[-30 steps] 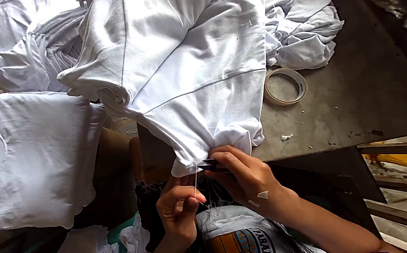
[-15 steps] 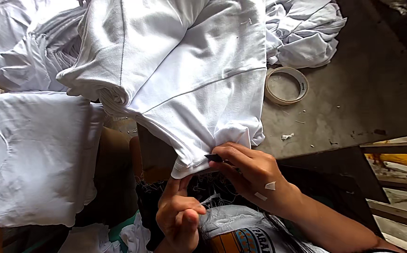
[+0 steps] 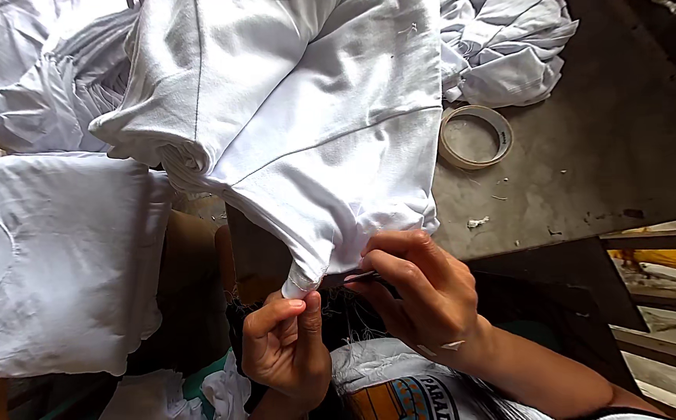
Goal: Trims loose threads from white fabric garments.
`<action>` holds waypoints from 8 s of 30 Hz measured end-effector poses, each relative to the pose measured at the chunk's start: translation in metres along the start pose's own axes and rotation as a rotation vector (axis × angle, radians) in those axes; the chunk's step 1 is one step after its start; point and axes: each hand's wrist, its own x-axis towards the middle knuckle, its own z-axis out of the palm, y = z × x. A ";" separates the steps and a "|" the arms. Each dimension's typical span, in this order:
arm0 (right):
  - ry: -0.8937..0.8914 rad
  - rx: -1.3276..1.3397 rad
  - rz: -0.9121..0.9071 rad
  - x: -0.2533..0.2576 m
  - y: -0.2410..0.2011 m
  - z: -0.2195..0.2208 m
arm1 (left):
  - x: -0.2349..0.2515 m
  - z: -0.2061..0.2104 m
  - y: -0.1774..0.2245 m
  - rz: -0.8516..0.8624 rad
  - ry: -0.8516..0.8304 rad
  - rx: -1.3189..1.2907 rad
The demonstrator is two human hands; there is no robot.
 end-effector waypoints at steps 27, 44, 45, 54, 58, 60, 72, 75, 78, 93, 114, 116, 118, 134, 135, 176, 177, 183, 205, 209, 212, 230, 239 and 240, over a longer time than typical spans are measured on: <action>0.008 0.012 -0.121 0.014 0.009 0.001 | 0.002 0.003 -0.004 -0.032 0.006 -0.043; 0.017 -0.091 -0.200 0.018 0.012 0.004 | 0.003 0.003 -0.005 -0.012 0.012 -0.024; 0.021 -0.084 -0.196 0.018 0.013 0.004 | 0.003 0.003 -0.005 -0.012 0.011 -0.025; 0.003 -0.123 -0.226 0.020 0.014 0.002 | 0.004 0.002 -0.006 -0.006 0.008 -0.013; -0.001 -0.094 -0.218 0.021 0.017 0.001 | 0.004 0.003 -0.006 -0.012 0.005 -0.018; -0.019 -0.077 -0.216 0.021 0.018 0.001 | 0.004 0.003 -0.006 -0.008 0.000 -0.012; -0.050 0.207 -0.034 0.021 0.019 0.001 | 0.003 0.007 -0.005 -0.078 0.031 -0.143; -0.120 0.387 0.166 0.016 0.016 0.003 | 0.001 0.008 -0.006 -0.088 0.044 -0.218; -0.167 0.692 0.290 0.009 0.013 0.015 | 0.004 0.008 -0.006 -0.274 0.028 -0.448; -0.081 0.779 0.303 0.007 0.010 0.007 | -0.001 0.022 0.012 -0.245 0.153 -0.571; -0.099 0.604 0.250 -0.002 -0.011 0.006 | -0.001 0.014 0.006 -0.297 0.130 -0.525; -0.126 0.582 0.241 -0.004 -0.013 0.005 | 0.001 0.014 0.005 -0.321 0.109 -0.551; -0.137 0.520 0.223 -0.004 -0.014 0.005 | 0.003 0.016 0.004 -0.331 0.132 -0.552; -0.194 0.318 0.141 -0.002 -0.017 0.011 | 0.002 0.016 0.004 -0.401 0.181 -0.575; -0.188 0.316 0.135 -0.002 -0.017 0.012 | 0.002 0.016 0.004 -0.411 0.182 -0.586; 0.234 0.473 0.152 -0.012 0.008 -0.021 | 0.112 -0.016 0.007 -0.157 -0.615 0.225; 0.267 0.442 0.163 -0.011 0.011 -0.024 | 0.129 -0.018 0.006 -0.194 -0.457 0.052; -0.031 0.143 0.168 -0.015 0.045 -0.016 | 0.163 -0.021 -0.021 -0.114 -0.115 0.148; 0.024 -0.018 -0.355 -0.023 0.054 -0.009 | 0.051 -0.025 -0.047 0.549 -0.053 0.608; 0.030 -0.028 -0.310 -0.034 0.060 0.000 | 0.049 -0.026 -0.051 0.569 -0.056 0.629; 0.045 -0.112 -0.168 -0.037 0.067 0.003 | 0.048 -0.027 -0.053 0.561 -0.048 0.623; -0.196 0.002 0.254 -0.012 0.071 -0.004 | -0.002 0.059 -0.008 0.347 -0.518 0.533; -0.210 -0.055 0.256 -0.012 0.067 -0.004 | -0.002 0.077 -0.023 0.345 -0.513 0.595; -0.212 -0.066 0.247 -0.013 0.067 -0.005 | -0.002 0.076 -0.023 0.358 -0.539 0.591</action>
